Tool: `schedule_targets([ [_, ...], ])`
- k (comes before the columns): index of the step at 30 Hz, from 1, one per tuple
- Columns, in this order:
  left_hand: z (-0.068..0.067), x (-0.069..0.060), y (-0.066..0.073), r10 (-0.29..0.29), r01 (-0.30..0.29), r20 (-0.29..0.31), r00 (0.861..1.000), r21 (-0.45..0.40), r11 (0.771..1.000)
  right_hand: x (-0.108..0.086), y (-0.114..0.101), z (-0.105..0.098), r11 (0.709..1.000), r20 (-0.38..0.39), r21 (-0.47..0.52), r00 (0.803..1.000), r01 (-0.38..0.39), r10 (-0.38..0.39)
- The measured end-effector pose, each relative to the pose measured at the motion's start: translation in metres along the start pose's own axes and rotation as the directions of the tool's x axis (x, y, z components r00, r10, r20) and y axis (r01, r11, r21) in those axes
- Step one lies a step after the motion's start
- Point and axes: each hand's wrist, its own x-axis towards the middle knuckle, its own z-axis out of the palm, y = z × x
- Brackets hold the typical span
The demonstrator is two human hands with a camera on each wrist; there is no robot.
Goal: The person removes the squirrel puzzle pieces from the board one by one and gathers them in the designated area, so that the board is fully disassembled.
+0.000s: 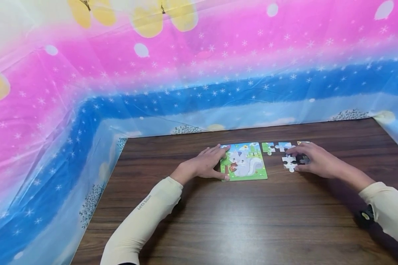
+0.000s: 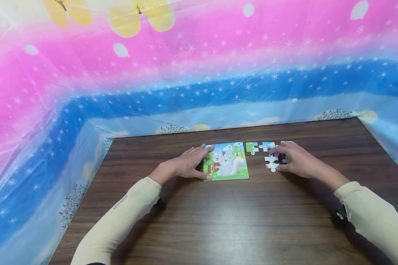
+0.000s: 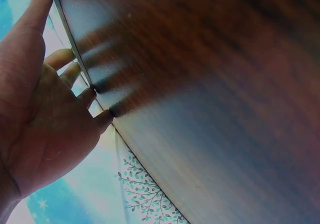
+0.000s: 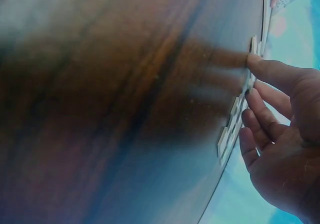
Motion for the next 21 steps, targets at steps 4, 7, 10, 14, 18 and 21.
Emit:
schedule_targets([
  [4, 0.001, 0.000, 0.000, -0.001, 0.001, 0.002, 1.000, 0.003, 1.000, 0.002, 0.000, -0.001, 1.000, 0.036, -0.001, 0.999, -0.018, 0.018],
  [7, 0.000, 0.000, 0.000, -0.001, 0.001, 0.004, 1.000, 0.004, 1.000, 0.005, -0.002, -0.002, 0.999, 0.051, -0.020, 0.998, -0.032, 0.033],
  [10, 0.000, -0.001, 0.000, 0.002, -0.002, 0.003, 1.000, -0.006, 1.000, 0.008, -0.008, -0.004, 0.999, 0.046, -0.043, 0.998, -0.030, 0.032],
  [14, 0.000, 0.000, -0.001, 0.010, -0.010, -0.005, 1.000, -0.016, 1.000, 0.015, -0.023, -0.006, 0.998, 0.026, -0.056, 1.000, -0.001, 0.003],
  [18, 0.001, 0.000, -0.002, 0.006, -0.006, -0.005, 1.000, -0.024, 1.000, 0.025, -0.042, 0.000, 0.999, 0.030, -0.042, 0.999, 0.019, -0.017],
  [21, 0.002, 0.000, -0.003, 0.004, -0.004, -0.002, 1.000, -0.039, 0.999, 0.034, -0.054, 0.009, 0.999, 0.035, -0.014, 0.999, 0.041, -0.040],
])
